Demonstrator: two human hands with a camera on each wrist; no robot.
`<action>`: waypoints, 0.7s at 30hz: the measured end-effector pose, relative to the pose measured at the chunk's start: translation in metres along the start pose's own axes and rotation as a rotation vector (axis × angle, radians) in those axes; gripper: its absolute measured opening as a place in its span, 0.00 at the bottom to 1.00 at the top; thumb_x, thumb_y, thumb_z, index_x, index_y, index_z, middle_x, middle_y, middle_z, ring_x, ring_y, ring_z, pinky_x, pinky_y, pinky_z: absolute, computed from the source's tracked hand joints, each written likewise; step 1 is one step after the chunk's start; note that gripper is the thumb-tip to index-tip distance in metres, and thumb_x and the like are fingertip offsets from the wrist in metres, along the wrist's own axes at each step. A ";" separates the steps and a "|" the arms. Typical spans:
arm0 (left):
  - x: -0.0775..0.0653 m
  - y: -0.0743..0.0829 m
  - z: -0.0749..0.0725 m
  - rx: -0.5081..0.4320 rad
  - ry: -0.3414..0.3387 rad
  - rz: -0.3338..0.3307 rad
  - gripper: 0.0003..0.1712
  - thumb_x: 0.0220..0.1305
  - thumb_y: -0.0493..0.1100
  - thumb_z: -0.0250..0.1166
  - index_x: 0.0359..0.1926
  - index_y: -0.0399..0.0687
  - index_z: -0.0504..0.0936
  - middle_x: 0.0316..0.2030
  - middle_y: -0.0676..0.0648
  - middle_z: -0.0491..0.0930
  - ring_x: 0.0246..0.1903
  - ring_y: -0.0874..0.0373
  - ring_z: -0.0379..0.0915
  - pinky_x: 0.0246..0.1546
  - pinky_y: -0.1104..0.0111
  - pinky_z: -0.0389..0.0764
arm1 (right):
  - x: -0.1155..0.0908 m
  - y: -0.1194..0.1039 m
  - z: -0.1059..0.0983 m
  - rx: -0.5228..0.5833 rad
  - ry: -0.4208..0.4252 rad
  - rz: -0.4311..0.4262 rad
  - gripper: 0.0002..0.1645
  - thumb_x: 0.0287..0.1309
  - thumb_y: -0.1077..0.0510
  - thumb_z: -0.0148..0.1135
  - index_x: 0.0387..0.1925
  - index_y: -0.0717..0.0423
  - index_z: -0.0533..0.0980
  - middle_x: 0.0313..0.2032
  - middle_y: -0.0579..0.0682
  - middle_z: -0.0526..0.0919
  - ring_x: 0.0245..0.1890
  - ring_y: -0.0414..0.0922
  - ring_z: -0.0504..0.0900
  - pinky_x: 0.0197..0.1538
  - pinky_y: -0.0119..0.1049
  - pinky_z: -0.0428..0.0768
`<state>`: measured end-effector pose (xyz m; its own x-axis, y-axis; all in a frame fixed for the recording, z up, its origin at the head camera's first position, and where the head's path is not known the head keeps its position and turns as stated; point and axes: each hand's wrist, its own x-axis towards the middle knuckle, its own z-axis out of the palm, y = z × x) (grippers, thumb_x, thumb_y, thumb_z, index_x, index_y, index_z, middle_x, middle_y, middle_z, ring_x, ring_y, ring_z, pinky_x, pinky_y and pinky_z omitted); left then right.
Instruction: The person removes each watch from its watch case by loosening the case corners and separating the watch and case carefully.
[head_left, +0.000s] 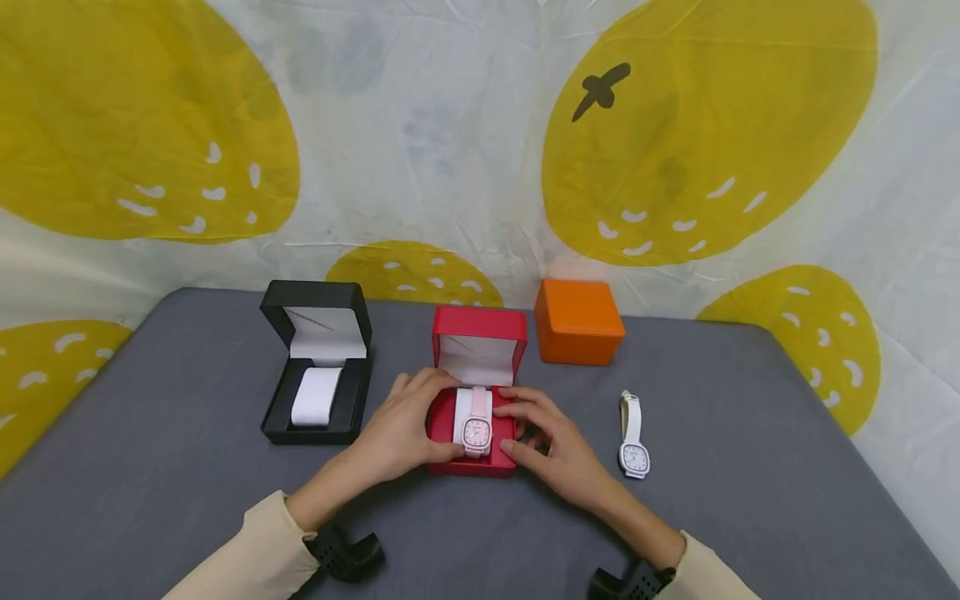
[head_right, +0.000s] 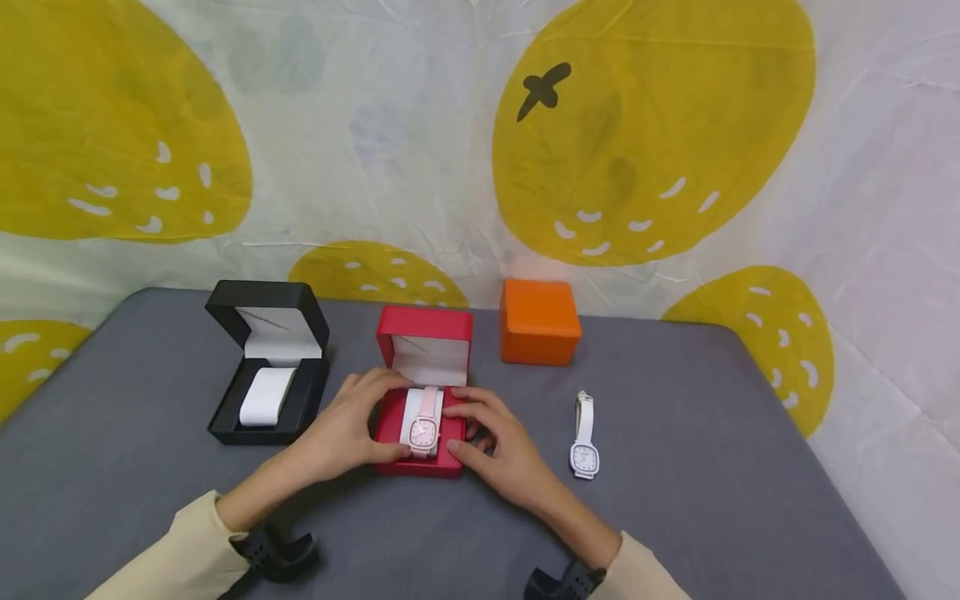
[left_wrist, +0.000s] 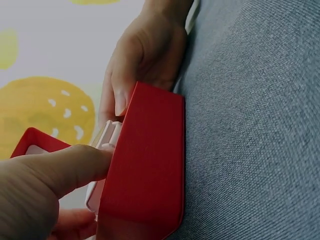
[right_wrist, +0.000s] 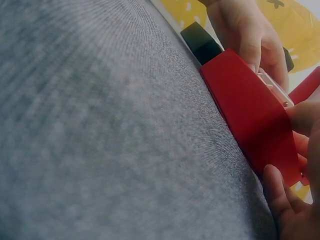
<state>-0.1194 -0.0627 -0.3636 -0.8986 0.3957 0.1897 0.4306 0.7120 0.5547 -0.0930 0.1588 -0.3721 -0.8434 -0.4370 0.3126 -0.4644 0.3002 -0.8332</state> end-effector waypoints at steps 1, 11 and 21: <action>0.000 0.001 0.000 0.005 -0.003 -0.012 0.43 0.30 0.52 0.76 0.53 0.49 0.72 0.50 0.52 0.67 0.44 0.58 0.59 0.32 0.68 0.72 | 0.000 0.000 0.000 0.001 0.002 -0.001 0.20 0.51 0.66 0.61 0.48 0.59 0.73 0.56 0.57 0.65 0.39 0.51 0.69 0.32 0.34 0.74; -0.002 0.002 0.001 0.026 0.005 -0.023 0.41 0.31 0.52 0.75 0.51 0.44 0.72 0.48 0.48 0.63 0.46 0.56 0.58 0.34 0.66 0.73 | 0.000 -0.002 -0.001 0.001 -0.016 0.020 0.19 0.53 0.65 0.59 0.49 0.59 0.72 0.57 0.55 0.64 0.41 0.50 0.69 0.32 0.34 0.74; 0.000 -0.002 0.004 -0.027 -0.025 0.007 0.42 0.32 0.49 0.75 0.53 0.46 0.70 0.48 0.48 0.61 0.46 0.56 0.60 0.34 0.66 0.74 | 0.001 -0.002 -0.002 -0.001 -0.011 0.004 0.19 0.52 0.66 0.60 0.48 0.59 0.73 0.57 0.56 0.64 0.39 0.50 0.69 0.32 0.34 0.74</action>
<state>-0.1204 -0.0618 -0.3679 -0.8932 0.4148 0.1735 0.4338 0.6934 0.5753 -0.0932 0.1595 -0.3699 -0.8423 -0.4451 0.3039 -0.4611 0.3031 -0.8340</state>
